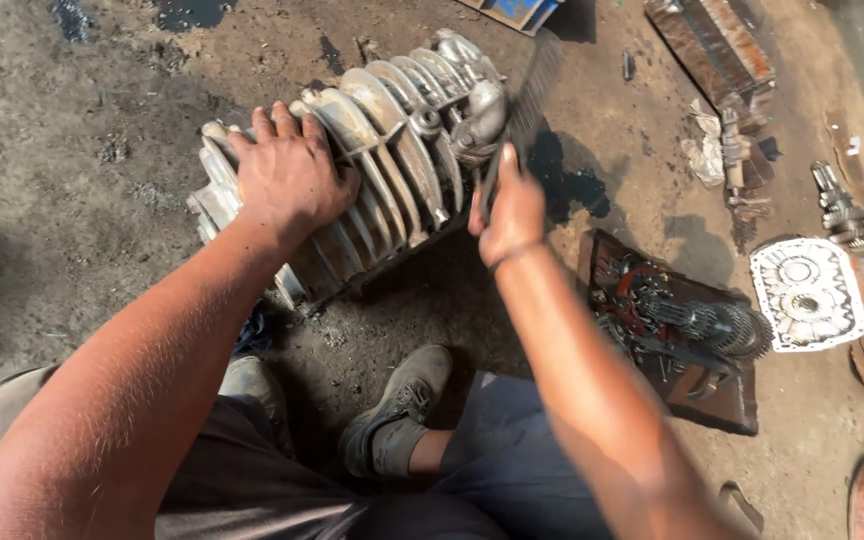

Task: The person scrubs the exterior of a dirty engine block using a wire brush. They hold the block with one hand and scrub the cooling fins and surfaces with the other, rotating the block to access different areas.

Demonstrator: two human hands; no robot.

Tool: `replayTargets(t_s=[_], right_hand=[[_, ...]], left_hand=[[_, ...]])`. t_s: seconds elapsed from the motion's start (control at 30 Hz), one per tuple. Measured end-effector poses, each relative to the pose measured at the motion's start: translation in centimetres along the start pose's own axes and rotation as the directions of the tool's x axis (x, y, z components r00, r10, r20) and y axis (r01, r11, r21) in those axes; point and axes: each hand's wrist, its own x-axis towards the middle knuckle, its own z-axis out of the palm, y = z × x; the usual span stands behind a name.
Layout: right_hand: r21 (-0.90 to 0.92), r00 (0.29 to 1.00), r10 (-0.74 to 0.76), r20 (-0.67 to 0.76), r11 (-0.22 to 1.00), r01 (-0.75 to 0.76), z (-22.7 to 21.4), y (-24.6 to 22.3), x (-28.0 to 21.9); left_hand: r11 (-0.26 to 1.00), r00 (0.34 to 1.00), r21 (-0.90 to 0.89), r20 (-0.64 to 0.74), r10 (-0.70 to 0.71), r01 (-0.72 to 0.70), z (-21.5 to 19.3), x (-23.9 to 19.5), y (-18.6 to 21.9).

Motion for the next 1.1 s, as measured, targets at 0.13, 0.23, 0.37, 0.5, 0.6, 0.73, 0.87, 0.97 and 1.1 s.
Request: replayTargets(t_s=[0.13,0.23,0.37,0.5,0.6,0.73,0.87,0.97,1.1], right_hand=[[0.180,0.984,0.174,-0.022,0.969,-0.167,0.7,6.5,-10.3],[0.149,0.981,0.191,0.017,0.970,-0.191,0.1,5.9,-9.6],[0.084,0.974,0.225,-0.013,0.971,-0.223,-1.4,-1.1,0.8],[0.020,0.983,0.182,-0.035,0.983,-0.181,-1.3,-1.0,0.9],[0.079,0.995,0.104,0.003,0.991,-0.104,-1.3,5.4,-6.1],[0.279,0.959,0.263,0.105,0.918,-0.282,-1.3,7.9,-10.7],[0.350,0.966,0.249,0.077,0.900,-0.260,-1.4,2.7,-2.1],[0.224,0.958,0.189,0.214,0.945,-0.237,-1.3,-1.9,2.2],[0.216,0.986,0.161,0.043,0.962,-0.166,-0.4,1.9,-2.6]], left_hand=[[1.000,1.000,0.011,-0.026,0.007,-0.007,0.5,0.6,-0.2],[1.000,0.999,0.017,-0.030,0.011,-0.011,0.6,0.9,-0.1],[1.000,0.999,0.002,-0.053,0.006,-0.006,0.9,0.6,-0.1],[1.000,1.000,0.028,-0.027,0.004,-0.003,0.8,0.5,0.0],[1.000,0.999,0.028,-0.036,0.008,-0.007,1.2,0.9,-0.3],[1.000,0.999,0.021,-0.046,0.005,-0.004,1.1,0.9,-0.3],[1.000,0.999,0.029,-0.034,0.002,-0.001,0.9,0.5,-0.1],[1.000,0.998,0.000,-0.068,0.008,-0.008,0.8,0.4,-0.2],[1.000,0.996,-0.001,-0.084,0.018,-0.018,1.2,0.6,-0.3]])
